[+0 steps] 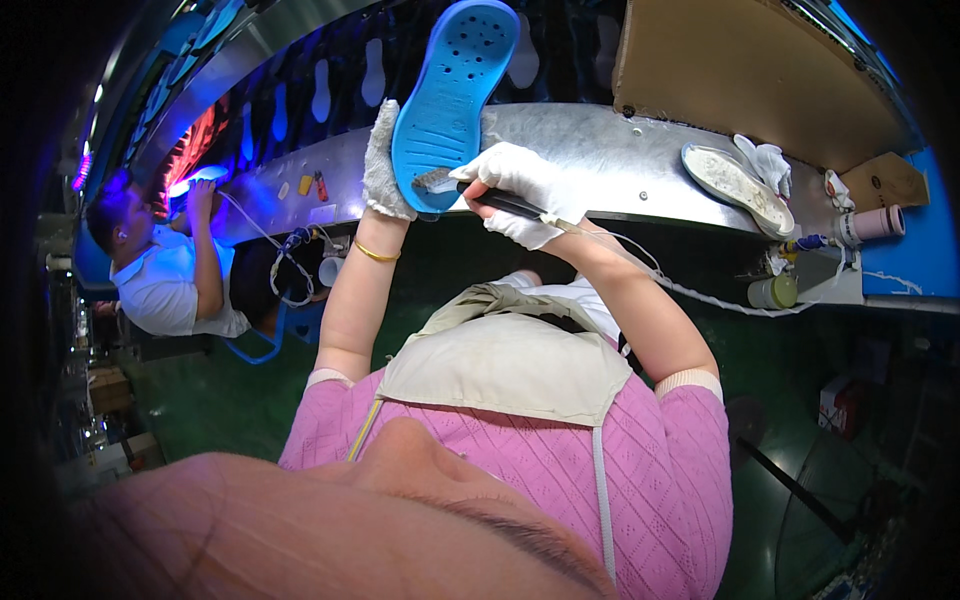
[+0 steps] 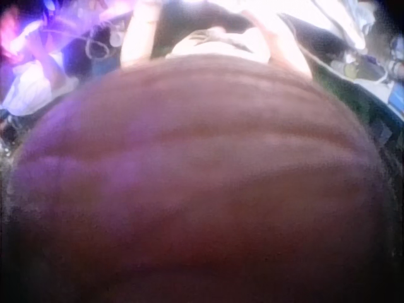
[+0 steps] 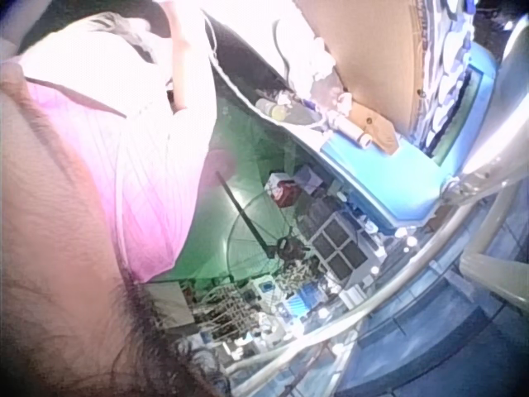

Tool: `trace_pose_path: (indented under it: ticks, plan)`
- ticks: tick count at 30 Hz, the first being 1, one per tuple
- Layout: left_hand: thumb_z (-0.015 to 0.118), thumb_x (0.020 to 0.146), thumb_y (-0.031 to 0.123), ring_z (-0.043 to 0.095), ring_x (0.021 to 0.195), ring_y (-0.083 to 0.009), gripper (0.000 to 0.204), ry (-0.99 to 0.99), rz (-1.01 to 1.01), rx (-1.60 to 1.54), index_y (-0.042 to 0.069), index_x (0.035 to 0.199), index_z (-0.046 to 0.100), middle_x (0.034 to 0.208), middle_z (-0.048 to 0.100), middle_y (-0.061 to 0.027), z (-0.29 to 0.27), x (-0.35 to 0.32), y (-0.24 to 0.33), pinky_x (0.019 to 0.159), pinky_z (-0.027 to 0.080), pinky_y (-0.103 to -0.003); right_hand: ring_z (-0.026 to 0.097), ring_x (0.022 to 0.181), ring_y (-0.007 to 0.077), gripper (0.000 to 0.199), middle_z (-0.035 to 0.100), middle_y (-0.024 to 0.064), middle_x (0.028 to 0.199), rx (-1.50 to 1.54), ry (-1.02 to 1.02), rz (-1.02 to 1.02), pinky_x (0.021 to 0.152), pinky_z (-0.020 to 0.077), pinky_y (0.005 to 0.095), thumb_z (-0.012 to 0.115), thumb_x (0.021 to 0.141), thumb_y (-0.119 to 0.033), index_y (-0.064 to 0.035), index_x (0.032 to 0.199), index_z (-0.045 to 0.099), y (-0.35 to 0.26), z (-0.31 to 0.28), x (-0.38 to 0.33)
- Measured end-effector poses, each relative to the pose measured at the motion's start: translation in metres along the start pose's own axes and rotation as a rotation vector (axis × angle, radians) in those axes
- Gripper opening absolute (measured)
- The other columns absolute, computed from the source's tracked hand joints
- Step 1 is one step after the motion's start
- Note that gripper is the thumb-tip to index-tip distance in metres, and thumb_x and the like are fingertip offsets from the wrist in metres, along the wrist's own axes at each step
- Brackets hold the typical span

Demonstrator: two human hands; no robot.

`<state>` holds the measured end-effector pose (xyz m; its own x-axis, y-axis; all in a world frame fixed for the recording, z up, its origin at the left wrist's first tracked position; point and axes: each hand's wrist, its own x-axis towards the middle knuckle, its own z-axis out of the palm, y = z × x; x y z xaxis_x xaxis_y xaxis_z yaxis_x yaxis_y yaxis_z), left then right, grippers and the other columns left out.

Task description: The person takes shoe soles from an overhead conveyor one by one and applies adhesive across each sole using a handheld brush applicator.

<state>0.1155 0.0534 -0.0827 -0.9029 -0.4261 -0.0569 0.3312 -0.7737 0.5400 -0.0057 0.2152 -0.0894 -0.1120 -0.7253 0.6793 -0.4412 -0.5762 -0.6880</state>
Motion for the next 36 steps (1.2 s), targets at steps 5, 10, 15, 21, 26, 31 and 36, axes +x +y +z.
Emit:
trace_pose_path:
  ticks: [5, 10, 15, 21, 26, 31, 36]
  plan:
    - [0.046, 0.092, 0.045, 0.065, 0.088, -0.0288, 0.053, 0.029, -0.124, 0.096, -0.002, 0.114, 0.056, 0.105, 0.063, -0.0185, -0.01, 0.012, 0.004, 0.078, 0.055, -0.04, 0.06, 0.081, 0.0161, 0.023, 0.061, 0.0067, 0.087, 0.194, -0.183, 0.247, 0.074, 0.0495, 0.0277, 0.065, 0.069, 0.009, -0.0038, 0.088, 0.059, 0.019, 0.002, -0.015]
    - [0.052, 0.09, 0.04, 0.067, 0.075, -0.0223, 0.045, 0.119, -0.251, 0.23, -0.001, 0.105, 0.06, 0.094, 0.066, -0.0157, -0.006, 0.015, 0.001, 0.067, 0.057, -0.033, 0.063, 0.083, 0.016, 0.017, 0.065, 0.0078, 0.084, 0.396, -0.341, 0.754, 0.074, 0.0512, 0.0276, 0.069, 0.065, 0.007, -0.0039, 0.076, 0.062, -0.003, -0.023, 0.013]
    - [0.051, 0.091, 0.041, 0.067, 0.077, -0.0238, 0.045, 0.154, -0.33, 0.265, 0.0, 0.107, 0.059, 0.094, 0.066, -0.0154, 0.015, 0.02, -0.002, 0.068, 0.057, -0.033, 0.062, 0.084, 0.0196, 0.017, 0.064, 0.0074, 0.086, 0.131, -0.161, 0.38, 0.078, 0.0483, 0.0288, 0.072, 0.066, 0.001, -0.0046, 0.079, 0.063, 0.008, -0.023, 0.007]
    - [0.049, 0.091, 0.044, 0.067, 0.074, -0.0219, 0.047, 0.112, -0.481, 0.464, 0.003, 0.112, 0.057, 0.096, 0.065, -0.016, 0.015, 0.023, -0.004, 0.058, 0.058, -0.032, 0.062, 0.078, 0.0174, 0.017, 0.064, 0.0064, 0.08, -0.047, -0.344, 0.471, 0.07, 0.0491, 0.0301, 0.072, 0.063, -0.004, -0.0043, 0.077, 0.062, 0.005, -0.046, 0.008]
    - [0.05, 0.09, 0.046, 0.067, 0.072, -0.0239, 0.052, 0.105, -0.495, 0.491, 0.0, 0.111, 0.057, 0.093, 0.065, -0.0169, 0.025, 0.026, -0.003, 0.057, 0.058, -0.032, 0.061, 0.079, 0.0164, 0.016, 0.063, 0.0065, 0.081, -0.051, -0.248, 0.488, 0.073, 0.049, 0.0288, 0.069, 0.065, 0.003, -0.0028, 0.077, 0.061, 0.0, -0.055, 0.014]
    - [0.046, 0.092, 0.044, 0.067, 0.079, -0.0257, 0.053, 0.049, -0.476, 0.385, -0.001, 0.119, 0.052, 0.103, 0.063, -0.0189, 0.018, 0.022, -0.009, 0.069, 0.058, -0.038, 0.06, 0.067, 0.0127, 0.012, 0.063, 0.0083, 0.08, 0.397, -0.052, 0.711, 0.062, 0.0504, 0.0243, 0.07, 0.07, 0.001, -0.0025, 0.076, 0.06, 0.006, -0.07, 0.01]
    - [0.038, 0.092, 0.053, 0.058, 0.102, -0.0405, 0.068, -0.107, -0.34, 0.013, 0.0, 0.135, 0.035, 0.123, 0.05, -0.0262, 0.0, 0.014, -0.037, 0.085, 0.051, -0.05, 0.061, 0.064, 0.0113, 0.013, 0.065, 0.0057, 0.077, 0.187, 0.09, 0.74, 0.059, 0.0505, 0.0234, 0.074, 0.074, -0.005, -0.0017, 0.084, 0.066, 0.013, -0.064, 0.018]
